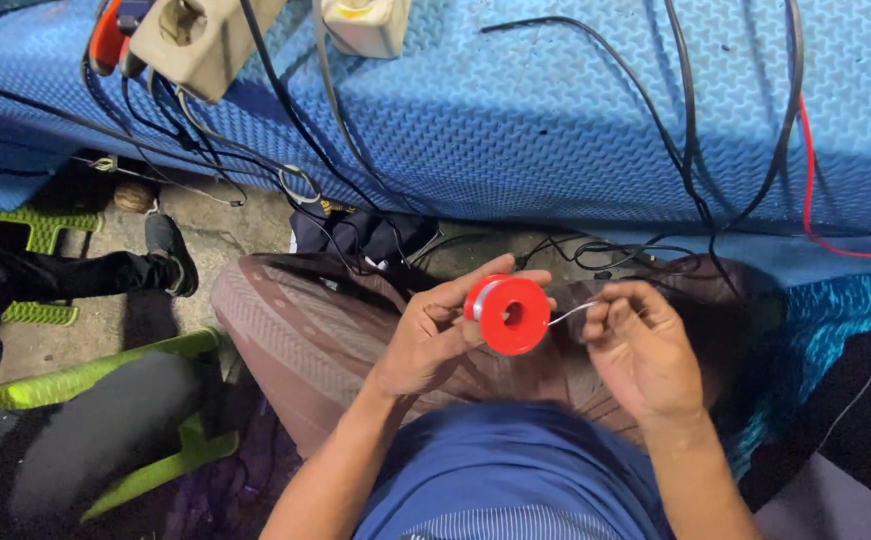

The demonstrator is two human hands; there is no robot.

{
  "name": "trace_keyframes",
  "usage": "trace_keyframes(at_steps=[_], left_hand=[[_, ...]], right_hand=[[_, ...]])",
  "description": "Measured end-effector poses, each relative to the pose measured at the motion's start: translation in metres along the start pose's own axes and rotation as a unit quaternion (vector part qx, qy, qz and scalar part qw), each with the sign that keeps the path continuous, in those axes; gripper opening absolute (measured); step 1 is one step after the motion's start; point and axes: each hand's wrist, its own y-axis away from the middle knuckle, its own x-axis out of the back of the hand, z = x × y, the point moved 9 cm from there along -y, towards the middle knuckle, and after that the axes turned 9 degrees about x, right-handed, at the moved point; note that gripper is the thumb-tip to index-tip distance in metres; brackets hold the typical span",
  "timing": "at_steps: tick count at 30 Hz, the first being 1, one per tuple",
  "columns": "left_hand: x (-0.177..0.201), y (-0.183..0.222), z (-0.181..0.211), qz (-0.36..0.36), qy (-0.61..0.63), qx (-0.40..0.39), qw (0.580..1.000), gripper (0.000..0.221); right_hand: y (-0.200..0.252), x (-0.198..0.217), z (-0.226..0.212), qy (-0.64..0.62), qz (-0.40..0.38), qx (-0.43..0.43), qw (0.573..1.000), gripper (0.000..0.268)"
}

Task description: Inspecting a circuit board and handling solder wire at a repair bench.

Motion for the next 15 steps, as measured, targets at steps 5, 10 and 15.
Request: trace_keyframes(at_steps=[5, 10, 15], left_hand=[[-0.006, 0.002, 0.001, -0.023, -0.153, 0.012, 0.988, 0.060], [-0.003, 0.002, -0.025, -0.034, -0.087, 0.065, 0.994, 0.063], [0.018, 0.004, -0.052, -0.011, 0.019, 0.070, 0.997, 0.070]], right_hand=[[-0.009, -0.038, -0.039, 0.163, -0.034, 0.076, 0.983, 0.017], [-0.002, -0.087, -0.066, 0.319, -0.029, 0.099, 0.942, 0.012], [0.012, -0.127, -0.075, 0.442, -0.123, 0.143, 0.877, 0.012]])
